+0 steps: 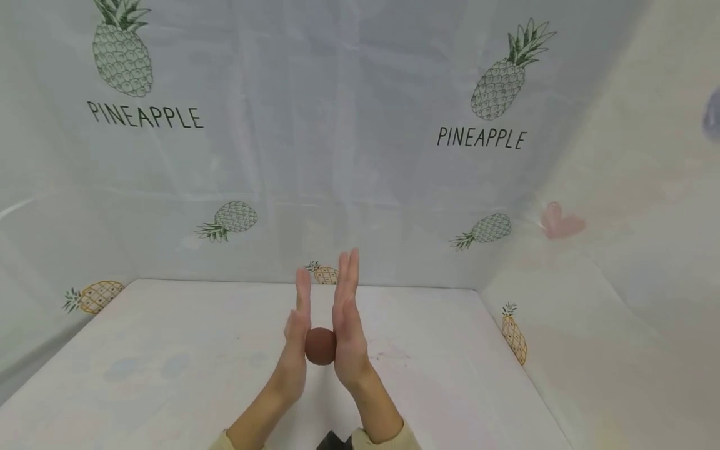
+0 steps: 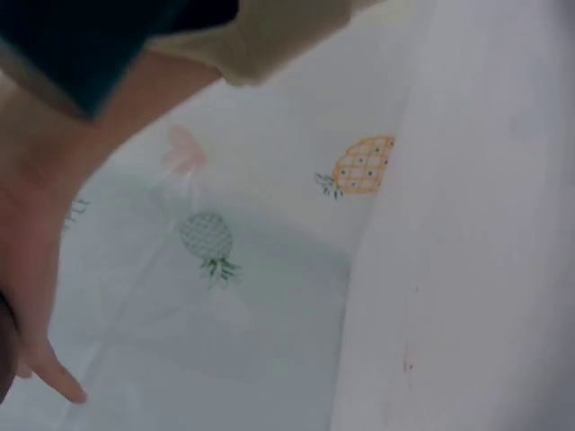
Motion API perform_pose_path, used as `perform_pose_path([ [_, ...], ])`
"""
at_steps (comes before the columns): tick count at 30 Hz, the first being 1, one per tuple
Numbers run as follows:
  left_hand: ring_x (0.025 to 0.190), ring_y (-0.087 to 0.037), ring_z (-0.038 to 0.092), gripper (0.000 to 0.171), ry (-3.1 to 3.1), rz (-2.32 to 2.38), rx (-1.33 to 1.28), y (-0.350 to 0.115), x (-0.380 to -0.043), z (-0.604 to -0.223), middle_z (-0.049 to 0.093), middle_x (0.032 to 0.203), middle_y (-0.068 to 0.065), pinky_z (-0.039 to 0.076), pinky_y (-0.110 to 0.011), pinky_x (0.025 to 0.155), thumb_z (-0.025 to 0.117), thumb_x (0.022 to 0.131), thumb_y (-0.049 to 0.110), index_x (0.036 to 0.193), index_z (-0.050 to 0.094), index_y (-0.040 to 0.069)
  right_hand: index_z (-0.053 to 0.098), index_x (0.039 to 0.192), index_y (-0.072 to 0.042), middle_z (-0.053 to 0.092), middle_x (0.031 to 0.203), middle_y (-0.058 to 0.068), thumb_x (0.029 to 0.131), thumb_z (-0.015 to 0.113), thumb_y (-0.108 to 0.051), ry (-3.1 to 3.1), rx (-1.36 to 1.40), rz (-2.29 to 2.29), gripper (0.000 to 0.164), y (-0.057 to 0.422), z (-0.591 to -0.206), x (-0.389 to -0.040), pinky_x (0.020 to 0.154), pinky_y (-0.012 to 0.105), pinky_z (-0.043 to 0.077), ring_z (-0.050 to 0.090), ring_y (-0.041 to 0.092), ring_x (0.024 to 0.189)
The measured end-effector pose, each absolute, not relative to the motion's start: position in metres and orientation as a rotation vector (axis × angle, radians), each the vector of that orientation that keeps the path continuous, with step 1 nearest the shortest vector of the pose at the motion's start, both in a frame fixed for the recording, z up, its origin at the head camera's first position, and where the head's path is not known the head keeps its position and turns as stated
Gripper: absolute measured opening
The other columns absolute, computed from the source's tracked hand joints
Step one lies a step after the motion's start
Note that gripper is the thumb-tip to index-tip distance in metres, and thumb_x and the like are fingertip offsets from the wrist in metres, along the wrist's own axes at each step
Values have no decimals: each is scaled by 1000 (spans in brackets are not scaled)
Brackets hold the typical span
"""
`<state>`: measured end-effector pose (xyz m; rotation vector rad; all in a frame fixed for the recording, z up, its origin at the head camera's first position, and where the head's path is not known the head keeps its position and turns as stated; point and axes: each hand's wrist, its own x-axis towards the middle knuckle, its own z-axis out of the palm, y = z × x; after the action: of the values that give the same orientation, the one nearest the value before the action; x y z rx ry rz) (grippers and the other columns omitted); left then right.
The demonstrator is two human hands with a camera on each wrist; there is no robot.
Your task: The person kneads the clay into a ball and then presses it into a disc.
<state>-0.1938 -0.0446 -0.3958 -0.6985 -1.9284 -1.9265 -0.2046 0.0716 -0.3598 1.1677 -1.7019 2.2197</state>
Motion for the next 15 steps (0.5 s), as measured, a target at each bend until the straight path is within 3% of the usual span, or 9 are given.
perform_pose_path([
  [10,162,-10,-14,65,-1880,-1893,-635,-66,-199,-385,-8,177,16,-23,-64,119,7,110,55,170,-10,34,-20,166,-43,-16,176,-9,111,-2,-58,-1898,1160,2426,59,50,-384,-217,123,62,-21,-22,16,162],
  [15,161,-3,-14,66,-1788,-1951,-563,-87,-210,-381,-7,175,23,-15,-62,126,9,110,59,170,-7,36,-15,165,-50,-13,176,-12,111,-2,-58,-1964,1195,2422,56,39,-384,-205,124,64,-17,-16,11,162],
])
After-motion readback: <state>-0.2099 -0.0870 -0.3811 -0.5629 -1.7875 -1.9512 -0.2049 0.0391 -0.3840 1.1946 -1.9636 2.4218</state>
